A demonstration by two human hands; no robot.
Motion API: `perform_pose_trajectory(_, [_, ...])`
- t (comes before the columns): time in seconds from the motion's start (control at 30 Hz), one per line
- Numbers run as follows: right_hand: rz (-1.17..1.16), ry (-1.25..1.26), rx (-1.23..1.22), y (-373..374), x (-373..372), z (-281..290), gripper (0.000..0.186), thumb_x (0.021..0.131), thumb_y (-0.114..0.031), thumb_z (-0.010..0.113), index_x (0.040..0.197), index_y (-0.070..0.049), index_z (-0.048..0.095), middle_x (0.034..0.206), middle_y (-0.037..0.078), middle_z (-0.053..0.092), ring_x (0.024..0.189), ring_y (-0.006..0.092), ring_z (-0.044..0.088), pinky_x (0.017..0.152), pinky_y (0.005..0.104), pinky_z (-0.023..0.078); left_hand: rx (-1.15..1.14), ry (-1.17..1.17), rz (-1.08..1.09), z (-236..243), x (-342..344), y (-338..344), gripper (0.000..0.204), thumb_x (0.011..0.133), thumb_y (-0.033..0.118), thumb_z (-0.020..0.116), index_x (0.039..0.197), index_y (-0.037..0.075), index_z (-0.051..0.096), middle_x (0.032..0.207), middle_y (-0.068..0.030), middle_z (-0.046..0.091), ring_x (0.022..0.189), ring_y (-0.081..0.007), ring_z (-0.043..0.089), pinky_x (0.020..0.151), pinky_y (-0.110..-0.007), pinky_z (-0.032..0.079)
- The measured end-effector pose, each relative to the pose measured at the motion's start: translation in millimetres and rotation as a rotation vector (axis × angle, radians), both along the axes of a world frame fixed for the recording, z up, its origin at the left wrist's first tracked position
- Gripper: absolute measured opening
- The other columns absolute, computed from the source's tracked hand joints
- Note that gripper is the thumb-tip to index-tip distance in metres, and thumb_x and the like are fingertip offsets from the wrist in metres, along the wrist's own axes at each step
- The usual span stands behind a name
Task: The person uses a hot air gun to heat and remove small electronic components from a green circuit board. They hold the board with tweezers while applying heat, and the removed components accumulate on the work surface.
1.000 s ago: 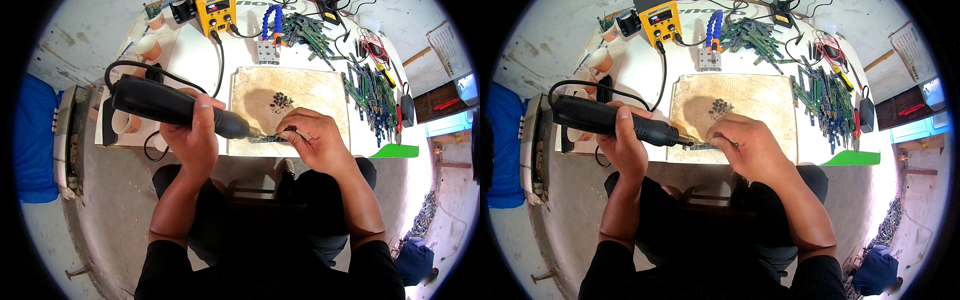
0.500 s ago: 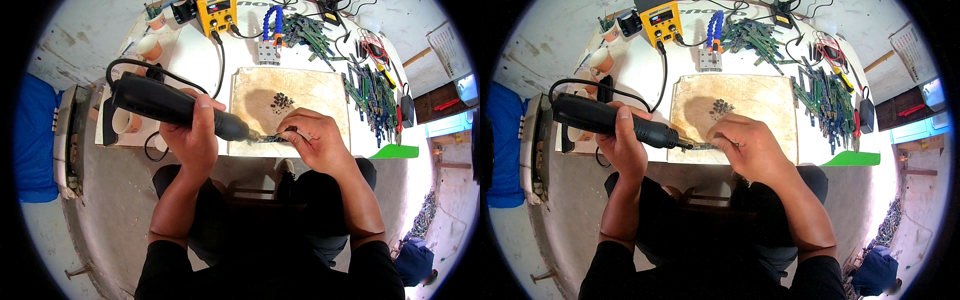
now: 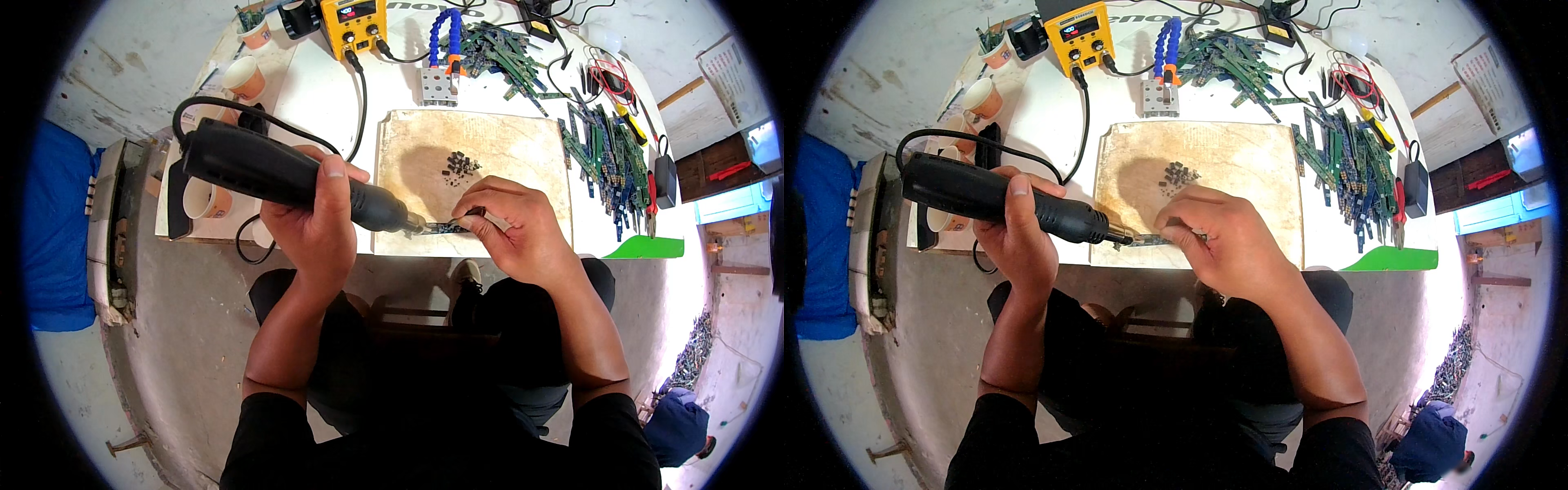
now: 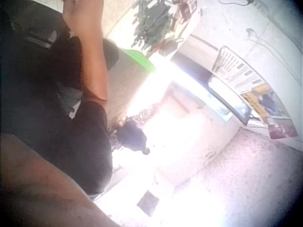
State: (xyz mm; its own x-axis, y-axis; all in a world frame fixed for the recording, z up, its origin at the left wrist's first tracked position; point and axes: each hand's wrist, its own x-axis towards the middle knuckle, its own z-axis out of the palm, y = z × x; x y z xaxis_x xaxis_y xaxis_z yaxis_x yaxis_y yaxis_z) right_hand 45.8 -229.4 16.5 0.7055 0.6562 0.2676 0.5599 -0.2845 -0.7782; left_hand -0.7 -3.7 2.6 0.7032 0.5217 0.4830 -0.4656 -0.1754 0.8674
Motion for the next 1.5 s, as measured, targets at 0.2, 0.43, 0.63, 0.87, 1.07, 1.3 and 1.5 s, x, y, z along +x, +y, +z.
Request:
perform_pose_trajectory(0.2, [0.007, 0.009, -0.033, -1.4, 0.7, 1.1, 0.011, 0.083, 0.005, 0.066, 0.093, 0.001, 0.067, 0.09, 0.013, 0.067, 0.082, 0.0263, 0.068, 0.073, 0.0316, 0.052, -0.108, -0.011, -0.087, -0.1, -4.1, 2.1, 0.009, 0.094, 0.011, 0.062, 0.092, 0.002, 0.06, 0.073, -0.007, 0.069, 0.068, -0.0095, 0.065, 0.069, -0.021, 0.048])
perform_pose_trajectory(0.43, [0.016, 0.001, -0.026, -1.0, 1.0, 0.8, 0.01, 0.083, 0.005, 0.067, 0.093, 0.001, 0.067, 0.089, 0.013, 0.067, 0.081, 0.0266, 0.067, 0.072, 0.0319, 0.052, -0.113, -0.009, -0.052, 1.1, -2.7, -0.4, 0.008, 0.093, 0.01, 0.062, 0.09, 0.003, 0.061, 0.073, -0.0067, 0.069, 0.068, -0.0091, 0.065, 0.07, -0.021, 0.049])
perform_pose_trajectory(0.63, [0.019, -0.023, 0.01, 0.0, 0.1, -1.0, 0.01, 0.083, 0.006, 0.064, 0.091, 0.0, 0.065, 0.087, 0.013, 0.064, 0.078, 0.0309, 0.064, 0.069, 0.0338, 0.051, -0.092, 0.013, -0.045, 2.9, -2.7, 1.1, 0.01, 0.094, 0.01, 0.06, 0.088, 0.002, 0.059, 0.072, -0.0064, 0.067, 0.066, -0.008, 0.061, 0.067, -0.021, 0.046])
perform_pose_trajectory(0.87, [0.018, -0.059, 0.036, 2.6, 1.5, -5.5, 0.009, 0.084, 0.005, 0.063, 0.091, -0.001, 0.064, 0.086, 0.013, 0.064, 0.077, 0.0335, 0.063, 0.068, 0.0349, 0.051, -0.162, 0.001, -0.04, 3.8, -2.9, -1.6, 0.011, 0.094, 0.011, 0.061, 0.09, 0.001, 0.058, 0.072, -0.0074, 0.068, 0.066, -0.0087, 0.06, 0.066, -0.022, 0.045])
perform_pose_trajectory(1.07, [0.002, -0.081, 0.066, 1.4, 1.2, -7.8, 0.007, 0.084, 0.002, 0.065, 0.091, -0.002, 0.065, 0.087, 0.012, 0.065, 0.079, 0.0313, 0.065, 0.07, 0.0337, 0.052, -0.144, -0.052, -0.071, 1.2, 0.9, 1.5, 0.011, 0.095, 0.014, 0.061, 0.093, 0.003, 0.061, 0.073, -0.0087, 0.069, 0.067, -0.0108, 0.065, 0.068, -0.021, 0.047])
perform_pose_trajectory(1.3, [0.013, -0.1, 0.023, 1.3, 1.8, -11.2, 0.01, 0.084, 0.002, 0.066, 0.092, -0.003, 0.066, 0.084, 0.012, 0.064, 0.075, 0.0289, 0.064, 0.068, 0.0327, 0.05, -0.082, -0.076, -0.069, -7.7, 1.5, 6.9, 0.012, 0.095, 0.017, 0.063, 0.095, 0.004, 0.063, 0.073, -0.0089, 0.069, 0.069, -0.014, 0.068, 0.066, -0.022, 0.049])
perform_pose_trajectory(1.5, [0.033, -0.131, 0.042, 2.4, 3.9, -14.6, 0.009, 0.084, 0.003, 0.065, 0.091, -0.002, 0.066, 0.081, 0.011, 0.063, 0.072, 0.0277, 0.062, 0.066, 0.0326, 0.049, -0.13, -0.122, -0.057, -7.9, 4.5, 5.3, 0.014, 0.094, 0.016, 0.064, 0.1, 0.004, 0.059, 0.077, -0.0067, 0.067, 0.072, -0.0174, 0.071, 0.066, -0.025, 0.052])
